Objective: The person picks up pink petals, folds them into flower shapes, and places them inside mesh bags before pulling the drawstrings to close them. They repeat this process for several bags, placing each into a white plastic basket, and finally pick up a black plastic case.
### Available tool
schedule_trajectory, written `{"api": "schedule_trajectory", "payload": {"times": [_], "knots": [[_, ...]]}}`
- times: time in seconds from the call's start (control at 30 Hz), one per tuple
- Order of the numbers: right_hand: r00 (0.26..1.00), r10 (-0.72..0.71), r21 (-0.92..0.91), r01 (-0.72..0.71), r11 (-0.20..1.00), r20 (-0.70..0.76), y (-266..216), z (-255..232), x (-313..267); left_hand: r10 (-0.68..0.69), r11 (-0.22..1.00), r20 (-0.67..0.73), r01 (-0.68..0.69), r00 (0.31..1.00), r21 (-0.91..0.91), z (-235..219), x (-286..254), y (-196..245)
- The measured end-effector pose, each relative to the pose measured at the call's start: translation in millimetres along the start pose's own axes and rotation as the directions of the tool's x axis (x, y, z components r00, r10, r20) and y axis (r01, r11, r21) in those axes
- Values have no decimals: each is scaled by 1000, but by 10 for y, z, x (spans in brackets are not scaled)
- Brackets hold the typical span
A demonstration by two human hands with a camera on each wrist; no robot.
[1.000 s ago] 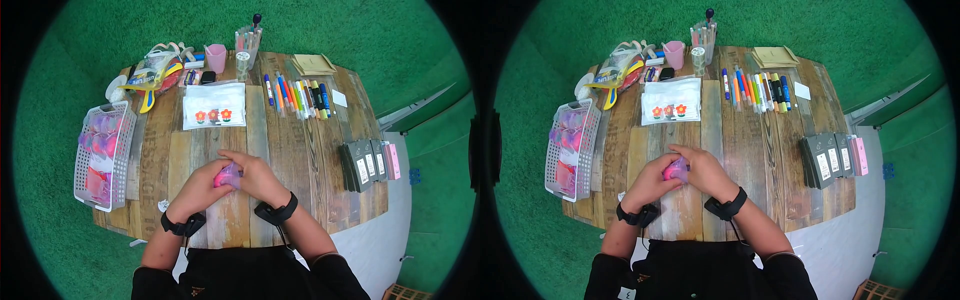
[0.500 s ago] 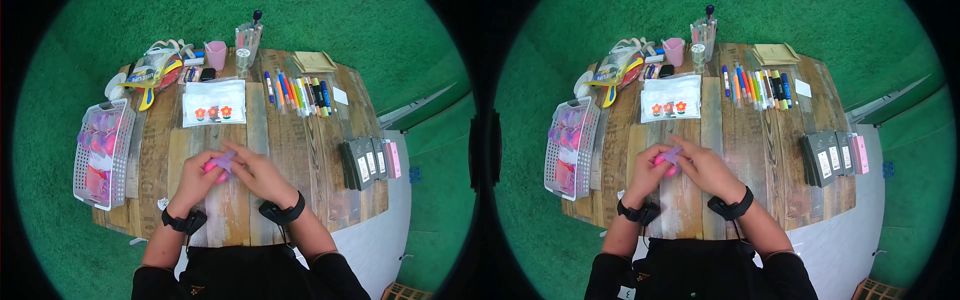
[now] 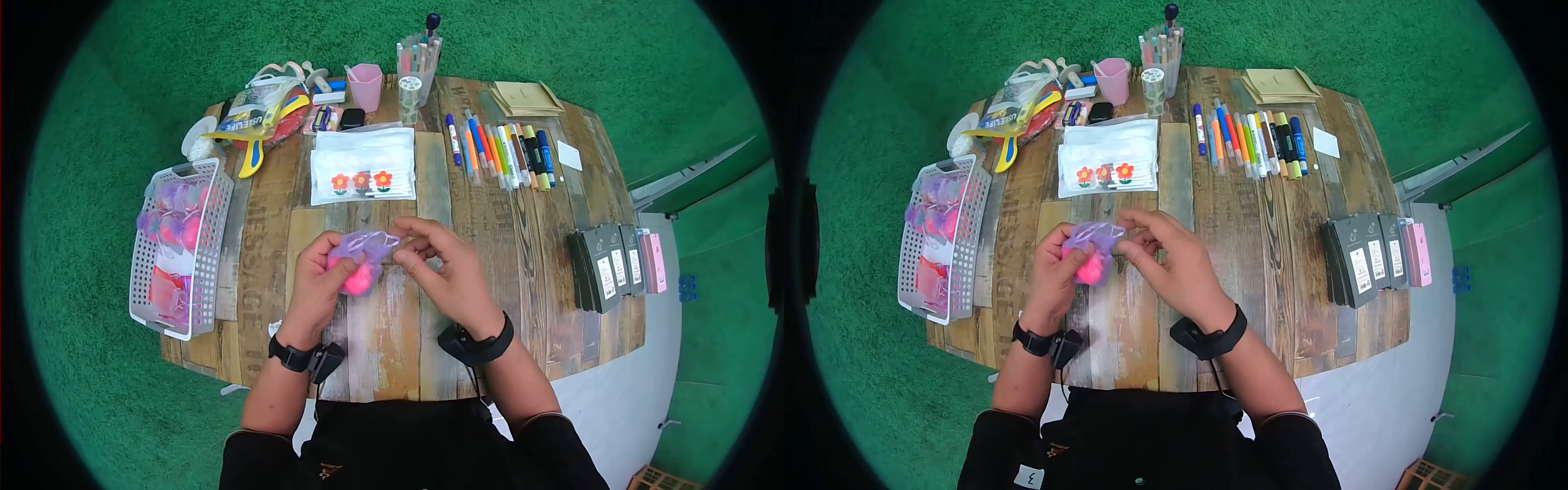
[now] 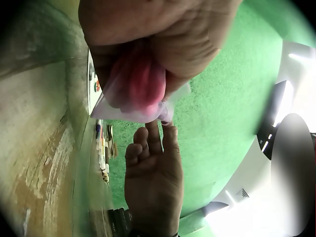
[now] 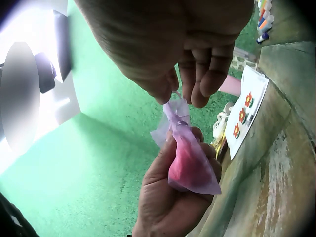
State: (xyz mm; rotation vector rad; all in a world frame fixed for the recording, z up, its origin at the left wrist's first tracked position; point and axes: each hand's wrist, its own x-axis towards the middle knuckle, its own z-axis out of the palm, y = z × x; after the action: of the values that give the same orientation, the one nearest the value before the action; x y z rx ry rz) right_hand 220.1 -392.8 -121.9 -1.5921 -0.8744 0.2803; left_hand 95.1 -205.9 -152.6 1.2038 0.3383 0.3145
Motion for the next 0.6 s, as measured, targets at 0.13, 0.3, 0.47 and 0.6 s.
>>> {"api": "schedule_trajectory", "payload": {"times": [0.13, 0.3, 0.47, 0.6], "knots": [[999, 1, -111, 4, 994, 40, -92, -50, 16, 17, 995, 91, -26, 996, 95, -43, -4, -57], [1000, 31, -132, -29, 991, 7, -97, -36, 7, 29, 957, 134, -67, 990, 284, 17, -31, -13], [999, 40, -224, -30, 974, 37, -141, -37, 11, -2, 900, 192, -82, 981, 428, 129, -77, 92], [998, 62, -110, -58, 992, 29, -107, -18, -2, -22, 933, 218, -58, 976, 356, 119, -76, 19]]}}
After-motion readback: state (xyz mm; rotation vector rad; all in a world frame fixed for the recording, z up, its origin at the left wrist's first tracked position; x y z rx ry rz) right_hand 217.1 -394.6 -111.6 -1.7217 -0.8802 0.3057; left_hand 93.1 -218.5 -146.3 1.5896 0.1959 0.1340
